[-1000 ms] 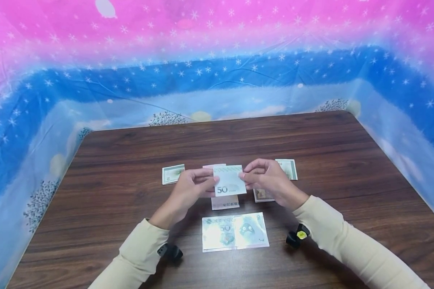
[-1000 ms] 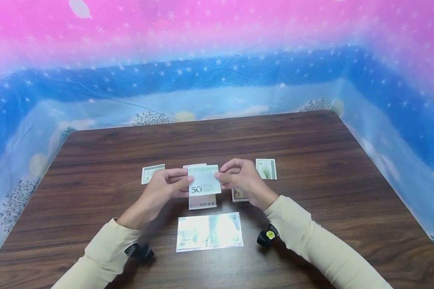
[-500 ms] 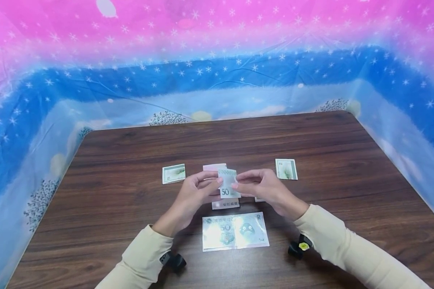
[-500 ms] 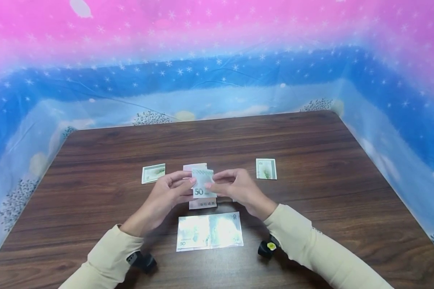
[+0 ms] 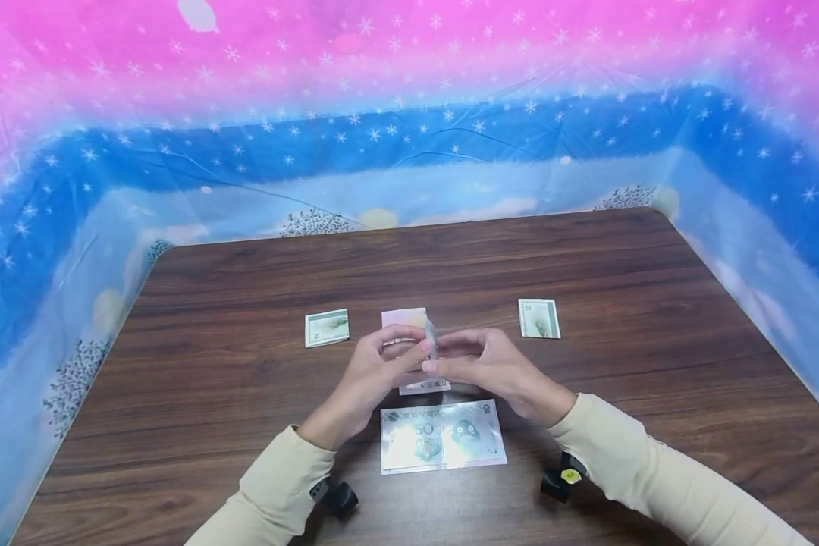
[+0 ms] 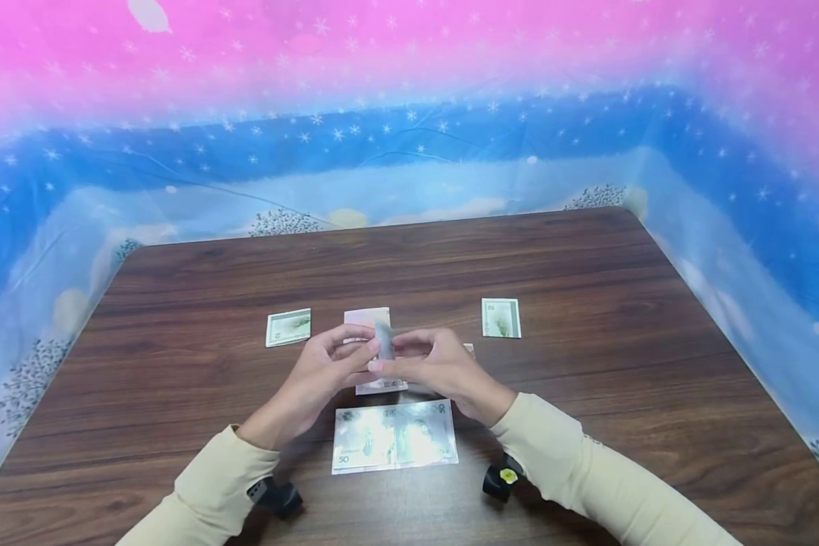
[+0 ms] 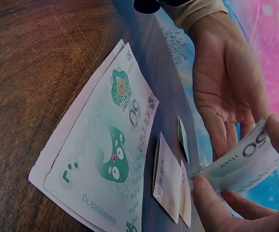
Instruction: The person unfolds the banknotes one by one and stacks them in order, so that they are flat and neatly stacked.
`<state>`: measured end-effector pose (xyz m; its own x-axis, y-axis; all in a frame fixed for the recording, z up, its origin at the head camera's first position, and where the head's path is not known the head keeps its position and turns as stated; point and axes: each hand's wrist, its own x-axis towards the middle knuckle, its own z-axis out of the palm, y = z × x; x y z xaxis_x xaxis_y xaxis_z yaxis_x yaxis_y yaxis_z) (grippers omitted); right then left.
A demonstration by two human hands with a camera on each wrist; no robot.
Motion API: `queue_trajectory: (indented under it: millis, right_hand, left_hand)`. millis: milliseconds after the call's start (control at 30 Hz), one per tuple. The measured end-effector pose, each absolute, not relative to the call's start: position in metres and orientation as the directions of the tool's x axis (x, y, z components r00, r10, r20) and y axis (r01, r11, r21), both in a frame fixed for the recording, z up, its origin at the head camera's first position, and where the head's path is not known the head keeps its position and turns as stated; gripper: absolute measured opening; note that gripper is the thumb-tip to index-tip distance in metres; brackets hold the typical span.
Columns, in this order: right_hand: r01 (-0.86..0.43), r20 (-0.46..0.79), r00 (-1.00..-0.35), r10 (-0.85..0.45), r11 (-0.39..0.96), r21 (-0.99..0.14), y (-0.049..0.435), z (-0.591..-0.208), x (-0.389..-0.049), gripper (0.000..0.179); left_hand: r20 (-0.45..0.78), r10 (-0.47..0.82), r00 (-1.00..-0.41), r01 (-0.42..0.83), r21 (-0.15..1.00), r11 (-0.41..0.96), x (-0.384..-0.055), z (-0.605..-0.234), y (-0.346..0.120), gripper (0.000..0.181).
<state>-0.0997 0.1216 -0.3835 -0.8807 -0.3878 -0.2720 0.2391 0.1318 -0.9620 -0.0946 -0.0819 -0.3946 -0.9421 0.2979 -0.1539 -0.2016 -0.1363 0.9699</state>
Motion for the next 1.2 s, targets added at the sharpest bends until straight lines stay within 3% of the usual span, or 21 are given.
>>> queue_trajectory:
  millis: [400,733,1200]
  right_hand:
    - [0.263,-0.271,-0.856,-0.439,0.081,-0.961,0.131,-0.376,-0.098,0.059]
    - [0.298,-0.302,-0.873,-0.382,0.071,-0.952,0.143,-0.368,-0.094,0.057]
    - [0.280,-0.290,-0.881,-0.374,0.081,-0.956,0.160,-0.373,-0.091,0.040]
  left_hand:
    - [-0.181,0.345,-0.921,-0.224,0.970,-0.090,-0.093,-0.390,-0.087,0.044]
    - [-0.206,0.212,-0.955,-0.204,0.978,0.034,-0.086,-0.385,-0.093,0.037]
    - [-0.190,0.182,-0.965,-0.174,0.979,0.102,-0.079,-0.382,-0.104,0.037]
